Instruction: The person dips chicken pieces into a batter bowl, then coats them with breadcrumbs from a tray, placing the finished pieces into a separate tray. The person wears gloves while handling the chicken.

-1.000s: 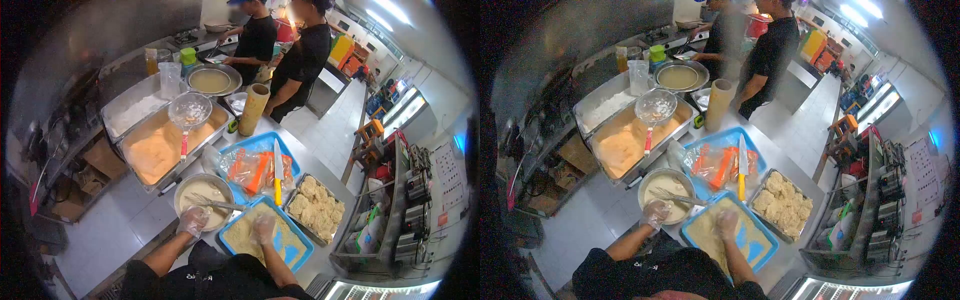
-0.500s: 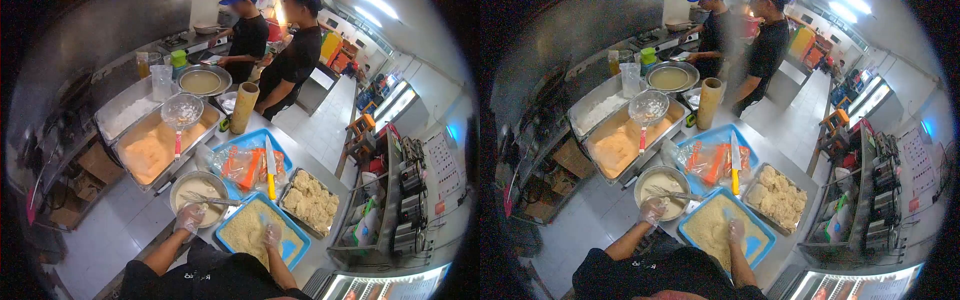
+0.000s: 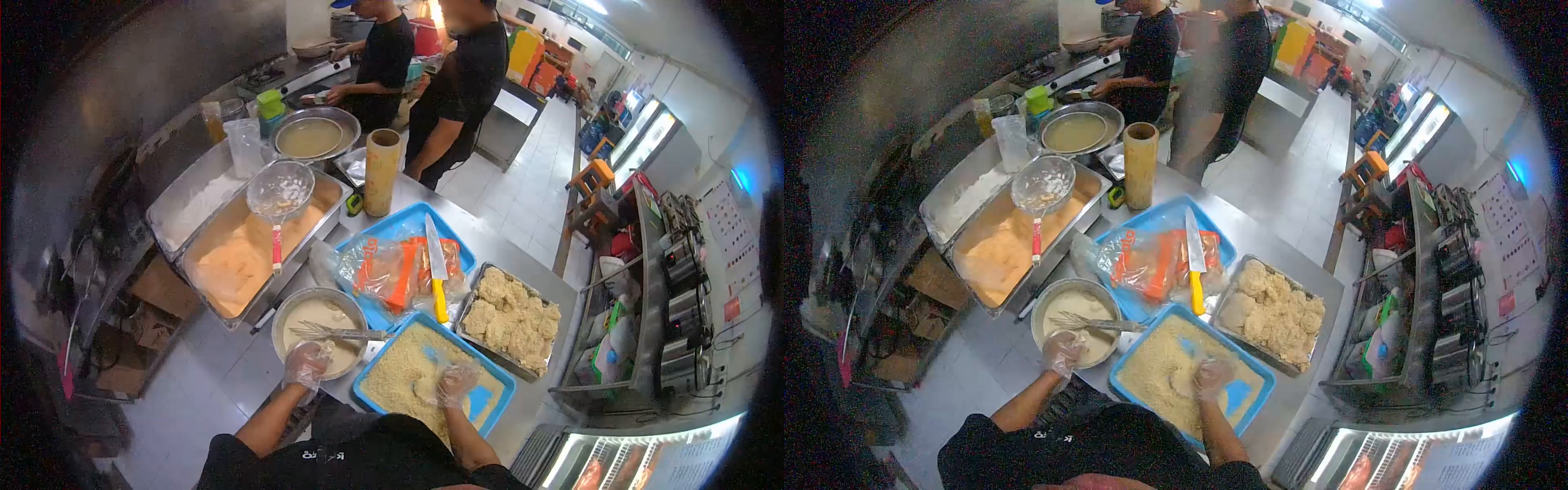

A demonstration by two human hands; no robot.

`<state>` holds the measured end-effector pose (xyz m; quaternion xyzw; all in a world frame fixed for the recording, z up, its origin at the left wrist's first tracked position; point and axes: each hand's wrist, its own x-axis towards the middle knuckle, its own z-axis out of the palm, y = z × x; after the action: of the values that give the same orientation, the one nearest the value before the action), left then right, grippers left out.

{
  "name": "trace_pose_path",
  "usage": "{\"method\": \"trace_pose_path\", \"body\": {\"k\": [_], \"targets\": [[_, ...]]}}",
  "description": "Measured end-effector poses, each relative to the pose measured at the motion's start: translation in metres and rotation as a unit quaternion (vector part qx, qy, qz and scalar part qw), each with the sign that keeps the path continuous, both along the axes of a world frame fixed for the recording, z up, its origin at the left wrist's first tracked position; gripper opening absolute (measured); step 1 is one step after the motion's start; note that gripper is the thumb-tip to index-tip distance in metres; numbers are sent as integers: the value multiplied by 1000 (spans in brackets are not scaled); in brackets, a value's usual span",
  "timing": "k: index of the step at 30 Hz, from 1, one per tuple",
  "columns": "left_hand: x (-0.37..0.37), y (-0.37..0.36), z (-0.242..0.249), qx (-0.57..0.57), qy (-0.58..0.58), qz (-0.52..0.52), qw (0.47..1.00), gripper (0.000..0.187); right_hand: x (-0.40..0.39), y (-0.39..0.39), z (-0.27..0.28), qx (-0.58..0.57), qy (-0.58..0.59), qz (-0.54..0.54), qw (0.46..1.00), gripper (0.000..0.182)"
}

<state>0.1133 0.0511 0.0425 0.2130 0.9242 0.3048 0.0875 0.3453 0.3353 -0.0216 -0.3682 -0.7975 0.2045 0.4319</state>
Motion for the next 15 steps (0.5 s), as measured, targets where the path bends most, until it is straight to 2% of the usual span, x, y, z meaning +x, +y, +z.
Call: {"method": "trace_pose_path", "body": {"k": [4,6,8,10,12,14,15], "targets": [[1,-3,-6,-15,-1,4,1000,36,0,-2,6,123,-130,-33,983,12],[1,0,2,-15,-15,3,1000,36,6,5,-9,116,-183,-28,976,14],[3,3,22,-17,-48,-1,999,35,19,21,-55,40,-224,-7,974,19],[2,4,14,-6,-24,0,1000,34,27,23,-81,-51,-67,23,996,17],[4,-1,14,3,1,-5,1000,33,26,14,-64,-96,-43,41,994,17],[4,-2,19,16,30,-14,999,32,14,11,-28,-85,-154,49,983,21],[6,-1,18,30,22,-4,999,32,6,10,-25,23,-259,-2,966,24]]}}
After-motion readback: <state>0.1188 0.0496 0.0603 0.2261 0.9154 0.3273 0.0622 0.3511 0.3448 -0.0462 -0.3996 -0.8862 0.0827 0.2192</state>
